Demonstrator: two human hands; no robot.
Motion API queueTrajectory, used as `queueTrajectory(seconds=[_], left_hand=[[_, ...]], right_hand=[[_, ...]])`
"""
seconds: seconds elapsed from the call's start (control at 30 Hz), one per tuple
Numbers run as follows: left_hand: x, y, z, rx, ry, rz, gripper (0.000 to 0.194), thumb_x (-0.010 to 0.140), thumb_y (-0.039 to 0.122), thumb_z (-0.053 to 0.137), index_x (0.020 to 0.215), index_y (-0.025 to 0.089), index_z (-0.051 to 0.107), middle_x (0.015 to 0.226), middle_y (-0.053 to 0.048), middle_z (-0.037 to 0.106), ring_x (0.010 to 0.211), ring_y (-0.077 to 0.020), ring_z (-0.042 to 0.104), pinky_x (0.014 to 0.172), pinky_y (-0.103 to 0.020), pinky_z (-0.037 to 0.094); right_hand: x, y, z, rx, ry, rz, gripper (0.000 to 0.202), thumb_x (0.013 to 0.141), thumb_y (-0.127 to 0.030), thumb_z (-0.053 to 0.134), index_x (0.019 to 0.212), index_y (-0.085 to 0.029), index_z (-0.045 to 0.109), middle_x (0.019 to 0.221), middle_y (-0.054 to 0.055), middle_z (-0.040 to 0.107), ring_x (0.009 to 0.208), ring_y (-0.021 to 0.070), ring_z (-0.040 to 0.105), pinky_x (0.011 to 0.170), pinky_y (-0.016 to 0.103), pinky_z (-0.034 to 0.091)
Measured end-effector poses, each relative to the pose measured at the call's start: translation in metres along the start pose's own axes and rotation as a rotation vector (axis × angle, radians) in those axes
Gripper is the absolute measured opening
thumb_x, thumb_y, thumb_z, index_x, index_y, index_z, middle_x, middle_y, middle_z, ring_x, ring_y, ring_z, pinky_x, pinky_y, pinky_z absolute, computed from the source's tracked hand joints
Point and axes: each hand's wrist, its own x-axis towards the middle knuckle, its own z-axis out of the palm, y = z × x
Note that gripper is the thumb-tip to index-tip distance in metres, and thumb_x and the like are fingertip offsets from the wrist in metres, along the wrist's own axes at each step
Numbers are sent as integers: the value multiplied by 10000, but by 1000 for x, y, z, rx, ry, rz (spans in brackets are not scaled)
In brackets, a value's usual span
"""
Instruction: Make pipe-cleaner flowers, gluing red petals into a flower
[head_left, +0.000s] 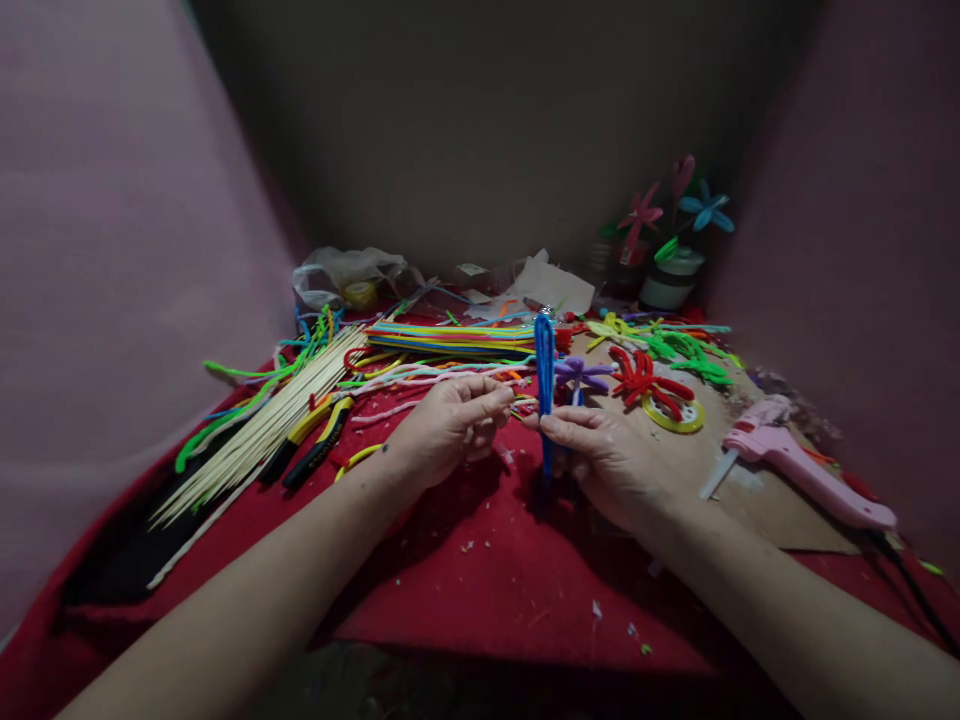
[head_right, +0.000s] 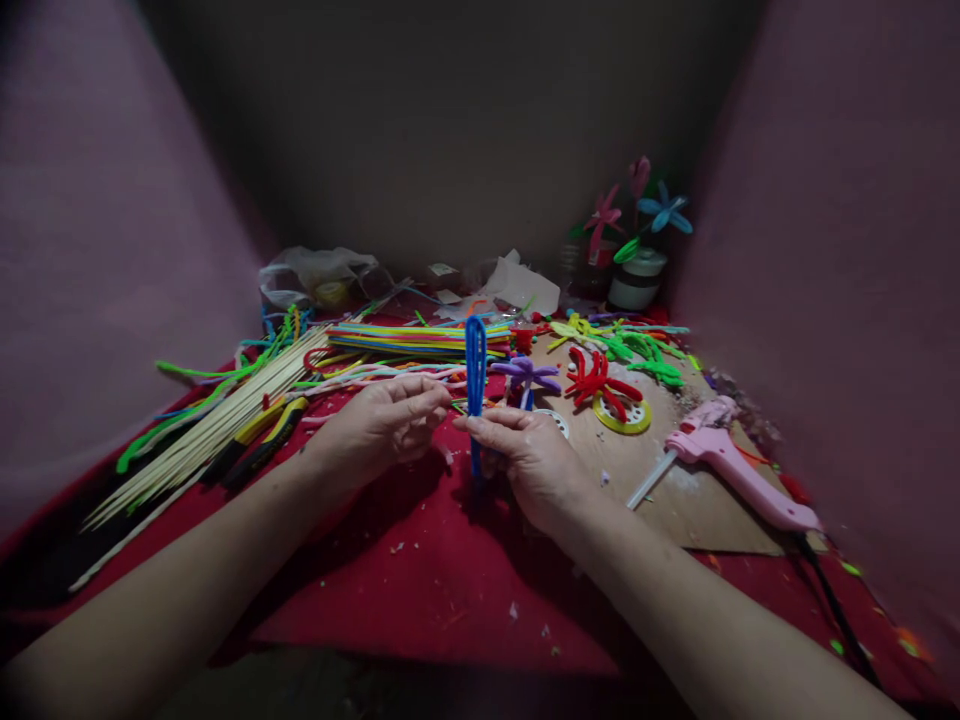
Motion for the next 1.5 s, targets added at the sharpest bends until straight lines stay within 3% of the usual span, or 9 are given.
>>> queueTrajectory(seconds=[0.4, 0.5, 0.67, 0.77, 0.87, 1.03, 1.17, 1.33, 1.5], left_hand=[[-10, 0, 20, 456, -62, -64, 173, 715, 286, 612, 735, 117, 583, 556, 40, 489, 440, -39, 347, 421, -174, 258], [-10, -2, 20, 642, -27, 67, 151, 756, 264, 558, 760, 121, 607, 592, 26, 526, 486, -59, 408, 468, -186, 320], [-13, -11, 20, 1116, 84, 507, 167, 826, 211, 464, 833, 138, 615, 743, -24, 612, 655, -105, 526, 629, -220, 403], [-15, -16, 18, 1404, 85, 676, 210, 857, 203, 403, 783, 141, 590, 732, -34, 592, 633, -108, 521, 582, -216, 391], [-17, -18, 17, 1649, 49, 740, 230, 864, 193, 365, 753, 147, 561, 680, -23, 566, 546, -107, 480, 479, -218, 334], [-22, -15, 22, 1844, -3, 728, 204, 850, 203, 358, 753, 153, 530, 670, -22, 554, 537, -125, 483, 445, -234, 303], [-25, -13, 28, 1825, -5, 684, 165, 824, 198, 372, 765, 153, 519, 691, -32, 560, 581, -140, 511, 486, -247, 342], [-31, -14, 33, 1789, -89, 571, 154, 810, 213, 383, 725, 173, 504, 675, -16, 560, 556, -145, 505, 477, -260, 314], [-35, -9, 37, 1662, -200, 465, 136, 773, 189, 406, 656, 183, 475, 614, 7, 534, 521, -126, 467, 499, -252, 309]], right_hand=[[0, -3, -1, 35, 55, -97, 173, 661, -267, 696, 677, -117, 611, 547, -24, 513, 450, 63, 418, 411, 201, 319], [1, -2, -1, 12, 99, -147, 168, 661, -260, 699, 666, -114, 615, 524, -30, 511, 434, 58, 414, 405, 199, 316], [1, -1, 1, -57, 133, -182, 185, 688, -277, 674, 633, -126, 584, 491, -33, 509, 408, 61, 413, 399, 203, 315], [-1, -2, 3, -143, 156, -161, 228, 699, -305, 650, 590, -136, 544, 453, -42, 482, 382, 63, 405, 384, 205, 300], [-3, -2, 5, -246, 181, -102, 277, 695, -328, 642, 544, -156, 486, 417, -53, 456, 348, 61, 389, 358, 202, 274], [-2, 5, 6, -317, 122, -65, 237, 723, -358, 601, 623, -172, 494, 428, -62, 473, 350, 65, 389, 352, 194, 264], [-3, 7, 7, -338, 81, -114, 228, 752, -387, 575, 696, -170, 532, 514, -51, 513, 425, 72, 427, 406, 194, 322], [-1, -3, 5, -230, 192, -192, 260, 754, -403, 582, 674, -157, 558, 541, -38, 521, 478, 75, 448, 465, 194, 362], [4, -8, -2, -68, 164, -120, 257, 761, -391, 567, 679, -149, 602, 534, 0, 586, 468, 96, 496, 486, 213, 395]])
